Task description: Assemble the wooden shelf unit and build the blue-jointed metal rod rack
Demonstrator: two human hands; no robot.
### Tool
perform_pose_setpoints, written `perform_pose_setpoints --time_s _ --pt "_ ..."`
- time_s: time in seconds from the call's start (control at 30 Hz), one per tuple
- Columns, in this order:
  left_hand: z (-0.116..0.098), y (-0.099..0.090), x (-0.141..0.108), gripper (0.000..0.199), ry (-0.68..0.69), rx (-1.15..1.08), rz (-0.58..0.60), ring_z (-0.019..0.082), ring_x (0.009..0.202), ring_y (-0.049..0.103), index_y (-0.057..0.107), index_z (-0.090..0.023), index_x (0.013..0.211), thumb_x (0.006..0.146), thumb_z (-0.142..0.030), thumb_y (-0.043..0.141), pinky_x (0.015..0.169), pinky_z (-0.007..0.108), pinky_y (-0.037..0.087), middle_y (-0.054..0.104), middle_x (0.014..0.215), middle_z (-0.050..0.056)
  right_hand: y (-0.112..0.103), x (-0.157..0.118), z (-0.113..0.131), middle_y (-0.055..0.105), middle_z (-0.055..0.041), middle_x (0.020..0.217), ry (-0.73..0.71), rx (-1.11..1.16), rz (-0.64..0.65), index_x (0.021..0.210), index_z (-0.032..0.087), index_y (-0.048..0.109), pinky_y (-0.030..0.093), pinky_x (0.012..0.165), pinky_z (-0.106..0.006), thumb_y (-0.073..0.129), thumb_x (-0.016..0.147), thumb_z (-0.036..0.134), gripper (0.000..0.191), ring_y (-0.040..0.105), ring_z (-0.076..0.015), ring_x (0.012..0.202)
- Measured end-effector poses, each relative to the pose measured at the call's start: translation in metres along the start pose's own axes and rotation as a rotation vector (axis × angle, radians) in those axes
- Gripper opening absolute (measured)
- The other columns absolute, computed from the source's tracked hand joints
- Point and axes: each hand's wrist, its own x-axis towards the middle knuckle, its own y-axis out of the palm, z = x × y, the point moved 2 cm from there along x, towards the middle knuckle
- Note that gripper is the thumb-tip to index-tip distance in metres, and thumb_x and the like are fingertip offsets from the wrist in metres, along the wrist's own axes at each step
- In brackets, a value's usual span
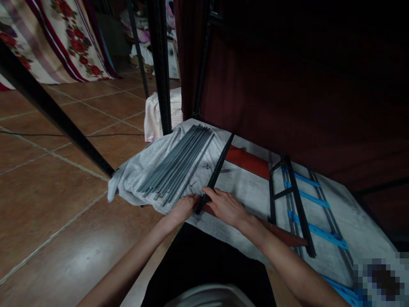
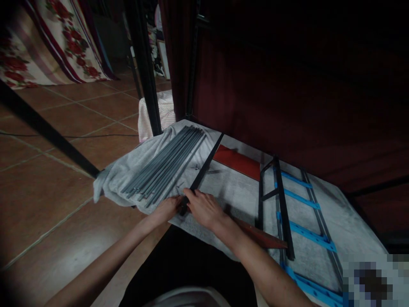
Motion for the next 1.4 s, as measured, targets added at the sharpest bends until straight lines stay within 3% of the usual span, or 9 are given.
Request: perform_pose_setpoints --time_s 0.3,0.43,0.57,0.67,0.8,0.87,1.0,1.23,1.4 --pt "0.003 -0.004 0.005 0.016 -0.056 -0.293 -0.007 0.021 0.077 0.065 0.066 -0.019 0.079 0.072 -0.011 0.054 0.071 0.028 0.043 0.068 0.076 0.005 -0.012 0.001 -0.010 0.071 -0.0030 0.097 0.006 0.143 0.000 0.122 0.025 0.051 0.037 0.070 -0.026 0.042 0.094 0.017 0.030 0.066 -0.0188 0.086" --pt "0.003 -0.002 0.003 0.010 -0.091 -0.525 0.004 0.018 0.062 0.062 0.064 -0.018 0.076 0.075 -0.023 0.055 0.060 0.026 0.043 0.065 0.065 0.002 -0.016 -0.002 -0.013 0.070 -0.0016 0.094 0.025 0.161 -0.020 0.121 0.026 0.053 0.036 0.068 -0.025 0.040 0.095 0.016 0.031 0.065 -0.0171 0.083" --pt "0.001 0.007 0.001 0.010 -0.115 -0.700 -0.085 0.014 0.054 0.055 0.057 -0.019 0.074 0.075 -0.028 0.055 0.055 0.025 0.042 0.057 0.059 -0.002 -0.017 -0.004 -0.015 0.070 -0.0018 0.092 0.006 0.191 -0.048 0.120 0.026 0.054 0.037 0.068 -0.024 0.041 0.095 0.018 0.029 0.064 -0.0170 0.083" --pt "-0.003 0.010 -0.001 0.008 -0.096 -0.771 -0.152 0.014 0.065 0.058 0.057 -0.018 0.074 0.066 -0.020 0.058 0.063 0.025 0.045 0.060 0.067 0.000 -0.015 -0.005 -0.016 0.070 -0.0023 0.093 -0.010 0.190 -0.076 0.119 0.026 0.055 0.037 0.069 -0.025 0.041 0.095 0.018 0.029 0.064 -0.0173 0.082" --pt "-0.003 0.007 -0.007 0.032 -0.092 -0.875 -0.149 0.018 0.081 0.065 0.062 -0.017 0.097 0.065 -0.022 0.061 0.073 0.029 0.050 0.069 0.089 0.005 -0.014 -0.005 -0.016 0.070 -0.0025 0.095 0.000 0.189 -0.083 0.120 0.026 0.055 0.037 0.069 -0.025 0.042 0.096 0.020 0.028 0.065 -0.0175 0.084" --pt "0.000 0.008 -0.008 0.029 -0.158 -0.884 -0.161 0.016 0.068 0.063 0.063 -0.017 0.096 0.072 -0.031 0.061 0.064 0.028 0.048 0.069 0.080 0.004 -0.014 -0.006 -0.016 0.071 -0.0024 0.096 0.009 0.186 -0.082 0.121 0.026 0.055 0.037 0.070 -0.025 0.041 0.096 0.019 0.029 0.065 -0.0173 0.086" --pt "0.004 0.014 -0.004 0.019 -0.244 -0.815 -0.203 0.011 0.045 0.046 0.057 -0.018 0.066 0.072 -0.034 0.065 0.049 0.025 0.035 0.051 0.048 -0.004 -0.012 -0.006 -0.015 0.071 -0.0020 0.095 0.009 0.177 -0.089 0.122 0.027 0.054 0.037 0.070 -0.024 0.039 0.096 0.017 0.031 0.065 -0.0175 0.086" --pt "-0.002 0.012 -0.003 0.027 -0.223 -0.906 -0.186 0.015 0.070 0.062 0.062 -0.017 0.086 0.063 -0.029 0.069 0.065 0.026 0.047 0.067 0.076 0.002 -0.012 -0.006 -0.014 0.070 -0.0020 0.093 -0.002 0.153 -0.085 0.120 0.026 0.054 0.037 0.069 -0.025 0.037 0.097 0.021 0.029 0.066 -0.0181 0.086" --pt "0.000 0.016 -0.006 0.027 -0.295 -0.885 -0.171 0.012 0.047 0.050 0.058 -0.017 0.070 0.071 -0.042 0.067 0.050 0.025 0.038 0.054 0.054 -0.002 -0.015 -0.007 -0.013 0.071 -0.0016 0.094 0.025 0.144 -0.068 0.122 0.027 0.055 0.036 0.070 -0.025 0.039 0.096 0.020 0.031 0.065 -0.0181 0.087"
